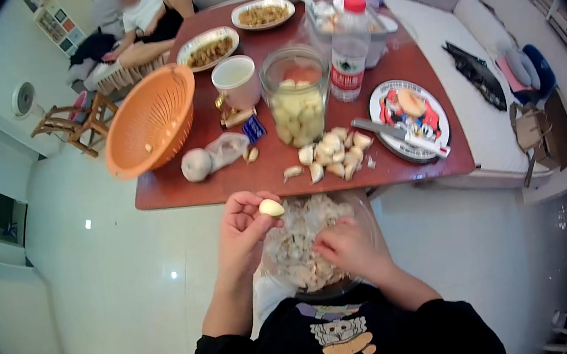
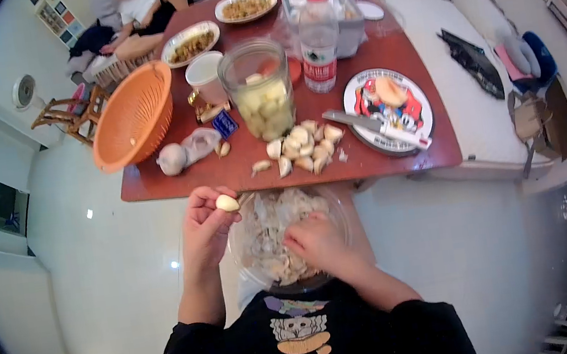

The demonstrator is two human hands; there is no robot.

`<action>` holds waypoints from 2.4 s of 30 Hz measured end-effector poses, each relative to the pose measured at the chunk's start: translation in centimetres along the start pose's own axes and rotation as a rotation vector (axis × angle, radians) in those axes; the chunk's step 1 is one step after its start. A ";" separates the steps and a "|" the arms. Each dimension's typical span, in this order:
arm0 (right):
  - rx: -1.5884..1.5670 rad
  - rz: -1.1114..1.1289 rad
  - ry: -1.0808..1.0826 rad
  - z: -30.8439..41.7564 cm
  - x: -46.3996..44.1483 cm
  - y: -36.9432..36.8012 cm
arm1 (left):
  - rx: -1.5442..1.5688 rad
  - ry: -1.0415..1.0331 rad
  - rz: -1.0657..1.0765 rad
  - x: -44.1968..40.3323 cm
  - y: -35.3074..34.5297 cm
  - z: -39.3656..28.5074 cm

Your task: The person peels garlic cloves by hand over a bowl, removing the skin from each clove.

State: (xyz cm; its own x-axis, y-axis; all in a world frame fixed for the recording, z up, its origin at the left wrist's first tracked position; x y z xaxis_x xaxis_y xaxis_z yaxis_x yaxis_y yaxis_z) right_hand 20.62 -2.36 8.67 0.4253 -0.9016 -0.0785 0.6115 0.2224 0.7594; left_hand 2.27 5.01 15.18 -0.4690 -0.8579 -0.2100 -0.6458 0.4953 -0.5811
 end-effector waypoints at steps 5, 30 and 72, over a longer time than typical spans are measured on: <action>-0.049 -0.025 0.026 0.3 -0.4 0.8 | -0.438 -0.336 0.124 -7.1 -4.6 -6.6; -0.076 -0.109 0.152 0.5 -0.4 3.7 | -1.102 -0.550 0.022 -7.5 -4.5 -4.5; 0.173 -0.161 0.176 3.0 -0.5 3.1 | -0.289 0.140 -0.148 4.0 2.2 7.0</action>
State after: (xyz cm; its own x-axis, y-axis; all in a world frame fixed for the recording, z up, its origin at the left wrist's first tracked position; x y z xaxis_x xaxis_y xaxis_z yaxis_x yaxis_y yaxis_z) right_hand 20.31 -2.38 13.06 0.4505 -0.8384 -0.3067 0.5643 0.0013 0.8255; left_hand 3.19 1.73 7.52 -0.4228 -0.9060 -0.0185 -0.8472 0.4025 -0.3467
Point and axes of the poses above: each hand's wrist, its own x-axis away from the middle knuckle, its own y-axis out of the back of the hand, z = x × y, the point moved 4 cm from there along -x, towards the middle knuckle, and after that the axes turned 10 degrees about z, right-handed, at the moved point
